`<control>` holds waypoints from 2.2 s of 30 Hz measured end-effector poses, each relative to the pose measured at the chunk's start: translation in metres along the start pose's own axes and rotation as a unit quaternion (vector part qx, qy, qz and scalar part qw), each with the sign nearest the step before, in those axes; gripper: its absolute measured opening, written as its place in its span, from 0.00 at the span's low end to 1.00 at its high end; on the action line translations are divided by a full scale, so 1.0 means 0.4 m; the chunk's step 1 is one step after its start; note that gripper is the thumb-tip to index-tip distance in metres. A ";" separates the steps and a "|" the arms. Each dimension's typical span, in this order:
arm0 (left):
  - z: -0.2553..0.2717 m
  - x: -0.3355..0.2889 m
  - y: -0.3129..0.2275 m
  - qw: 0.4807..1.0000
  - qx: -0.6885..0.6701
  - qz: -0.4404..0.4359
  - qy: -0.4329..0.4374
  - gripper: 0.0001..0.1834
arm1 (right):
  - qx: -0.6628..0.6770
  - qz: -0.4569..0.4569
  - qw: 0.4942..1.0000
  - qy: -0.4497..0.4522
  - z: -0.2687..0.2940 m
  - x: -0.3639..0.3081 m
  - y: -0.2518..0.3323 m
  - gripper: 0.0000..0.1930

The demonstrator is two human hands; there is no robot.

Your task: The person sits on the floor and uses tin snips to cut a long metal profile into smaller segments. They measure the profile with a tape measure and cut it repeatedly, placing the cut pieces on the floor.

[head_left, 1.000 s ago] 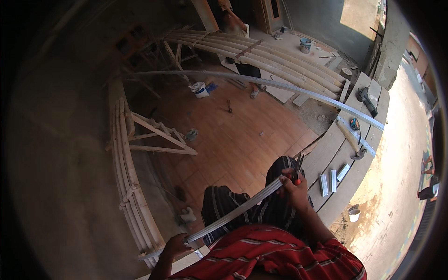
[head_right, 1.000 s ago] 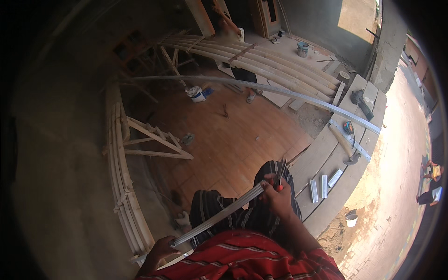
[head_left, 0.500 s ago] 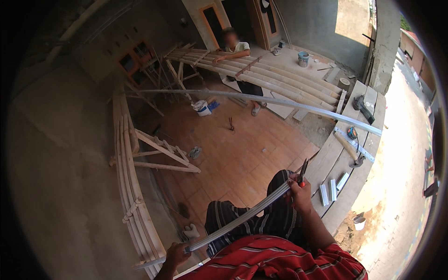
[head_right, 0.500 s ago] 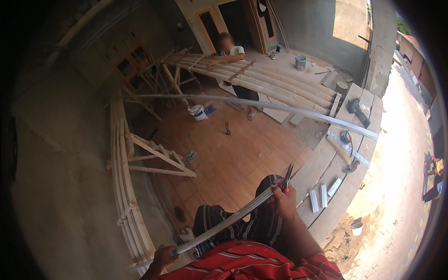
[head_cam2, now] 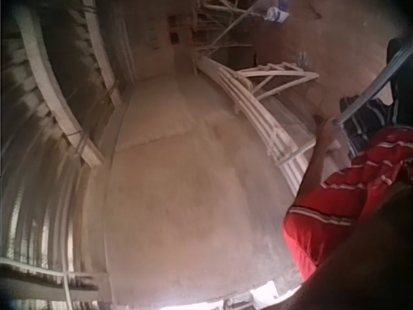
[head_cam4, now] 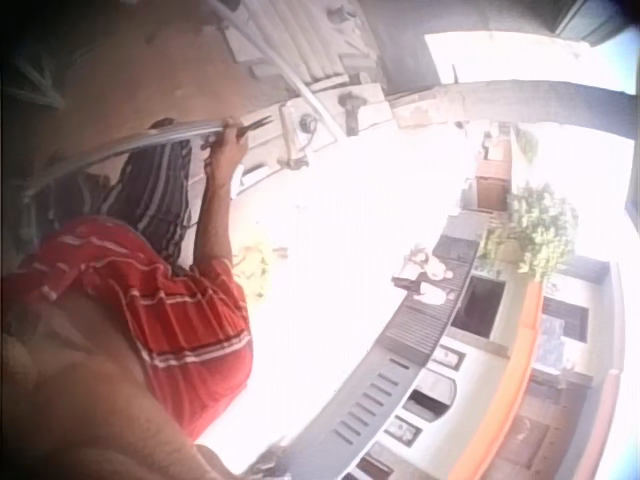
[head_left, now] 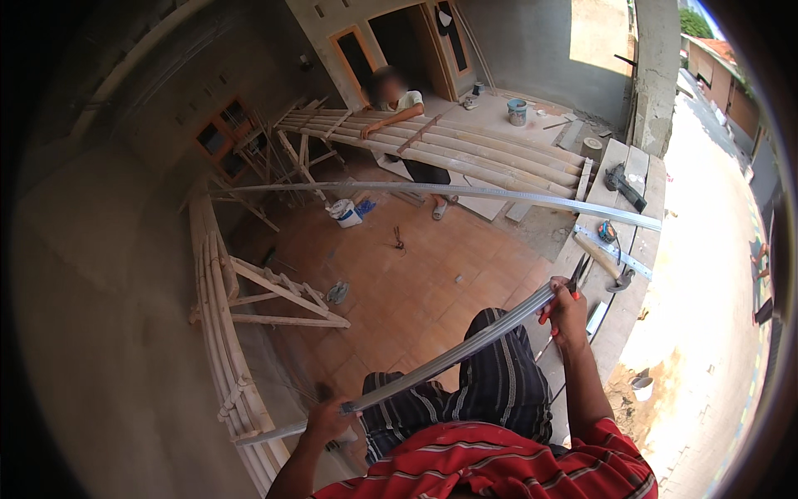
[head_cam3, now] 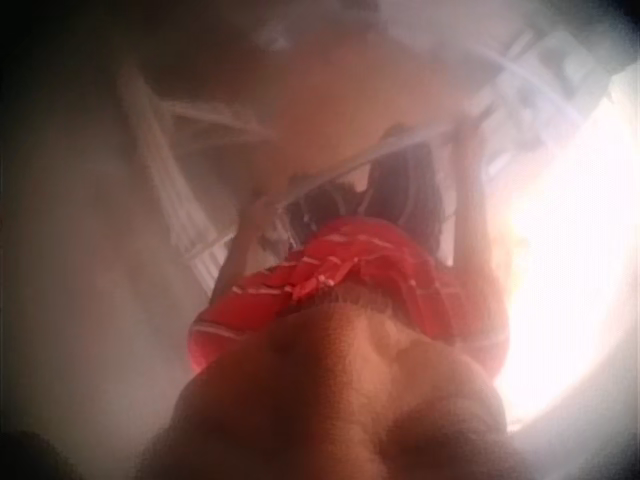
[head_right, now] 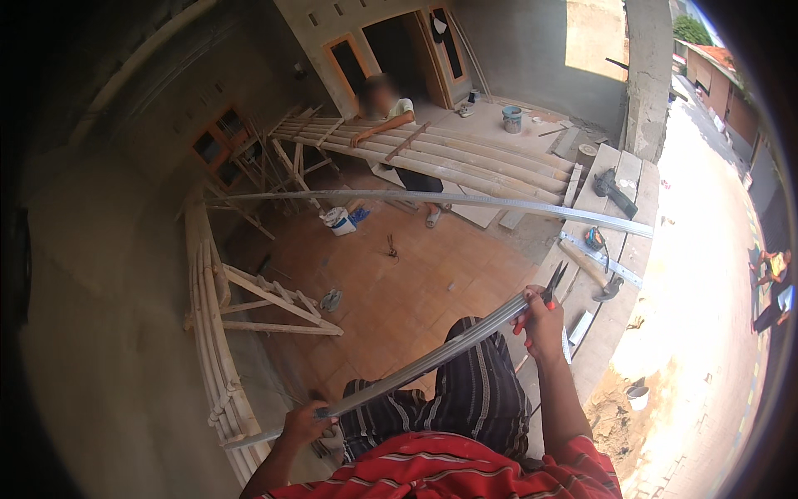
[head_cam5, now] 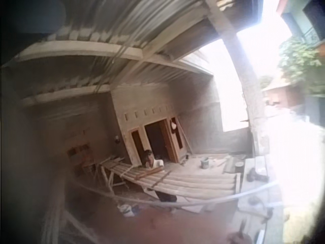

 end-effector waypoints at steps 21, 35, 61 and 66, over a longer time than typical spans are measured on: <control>0.128 0.361 -0.103 0.974 0.163 -0.138 -0.075 0.40 | -0.036 -0.044 0.993 -0.107 0.222 -0.049 -0.120 0.15; 0.093 0.658 -0.226 0.978 0.181 -0.082 -0.068 0.45 | -0.093 -0.094 0.980 -0.148 0.354 -0.141 -0.154 0.19; -0.118 0.993 -0.214 0.974 0.209 0.003 -0.082 0.37 | -0.180 -0.125 0.951 -0.220 0.481 -0.258 -0.015 0.21; -0.126 1.033 -0.164 0.968 0.227 0.021 -0.109 0.36 | -0.225 -0.098 0.938 -0.246 0.533 -0.268 0.020 0.23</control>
Point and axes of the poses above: each hand's wrist, its own x-axis towards the middle knuckle, its own z-axis out of the back of the hand, y = z × x, the point moved 3 cm from there along x, towards the middle knuckle, and after that the axes turned 8 degrees about x, right-handed, at the moved point
